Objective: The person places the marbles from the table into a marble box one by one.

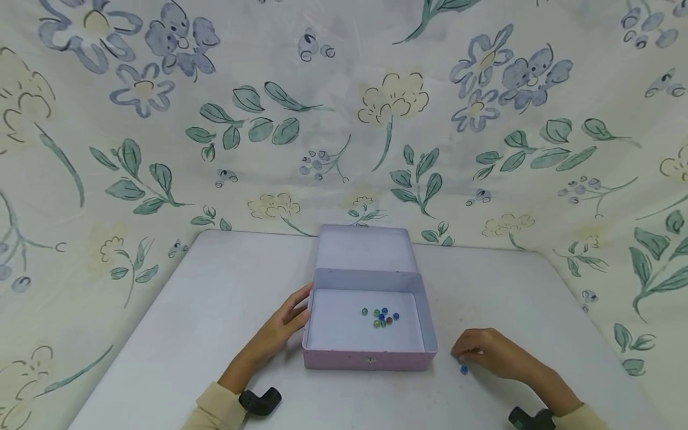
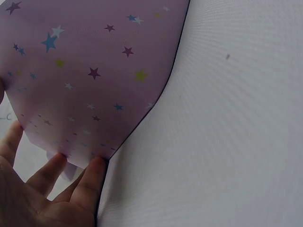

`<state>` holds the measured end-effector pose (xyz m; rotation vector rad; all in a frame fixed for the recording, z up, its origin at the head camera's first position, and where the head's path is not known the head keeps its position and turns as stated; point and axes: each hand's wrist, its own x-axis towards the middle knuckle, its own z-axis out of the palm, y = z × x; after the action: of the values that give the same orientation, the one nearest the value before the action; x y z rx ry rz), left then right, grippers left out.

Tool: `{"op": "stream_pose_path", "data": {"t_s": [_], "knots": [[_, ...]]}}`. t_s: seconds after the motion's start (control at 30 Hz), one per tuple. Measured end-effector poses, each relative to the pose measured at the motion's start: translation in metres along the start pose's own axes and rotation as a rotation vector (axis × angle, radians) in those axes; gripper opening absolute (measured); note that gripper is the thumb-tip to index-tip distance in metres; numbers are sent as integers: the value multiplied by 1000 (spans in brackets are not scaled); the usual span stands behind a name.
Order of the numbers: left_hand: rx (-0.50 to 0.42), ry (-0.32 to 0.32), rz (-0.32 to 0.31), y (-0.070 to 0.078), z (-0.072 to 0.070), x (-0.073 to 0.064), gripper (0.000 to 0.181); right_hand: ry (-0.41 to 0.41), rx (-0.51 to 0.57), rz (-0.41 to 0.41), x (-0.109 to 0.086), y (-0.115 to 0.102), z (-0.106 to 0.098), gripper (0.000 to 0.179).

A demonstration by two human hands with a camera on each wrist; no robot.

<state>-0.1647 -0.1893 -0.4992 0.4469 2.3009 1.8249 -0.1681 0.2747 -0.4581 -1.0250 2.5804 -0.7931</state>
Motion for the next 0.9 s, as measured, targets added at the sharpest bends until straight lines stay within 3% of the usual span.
{"op": "stream_pose_path", "data": {"t_s": [0.13, 0.33, 0.47, 0.9], "knots": [[-7, 3, 1, 1, 0, -1, 60, 11, -47, -27, 0, -2, 0, 17], [-4, 3, 2, 2, 0, -1, 60, -24, -94, 1, 0, -3, 1, 17], [-9, 3, -6, 2, 0, -1, 60, -19, -104, -38, -2, -1, 2, 14], [-9, -2, 3, 3, 0, -1, 60, 81, -20, -51, -2, 0, -11, 15]]}}
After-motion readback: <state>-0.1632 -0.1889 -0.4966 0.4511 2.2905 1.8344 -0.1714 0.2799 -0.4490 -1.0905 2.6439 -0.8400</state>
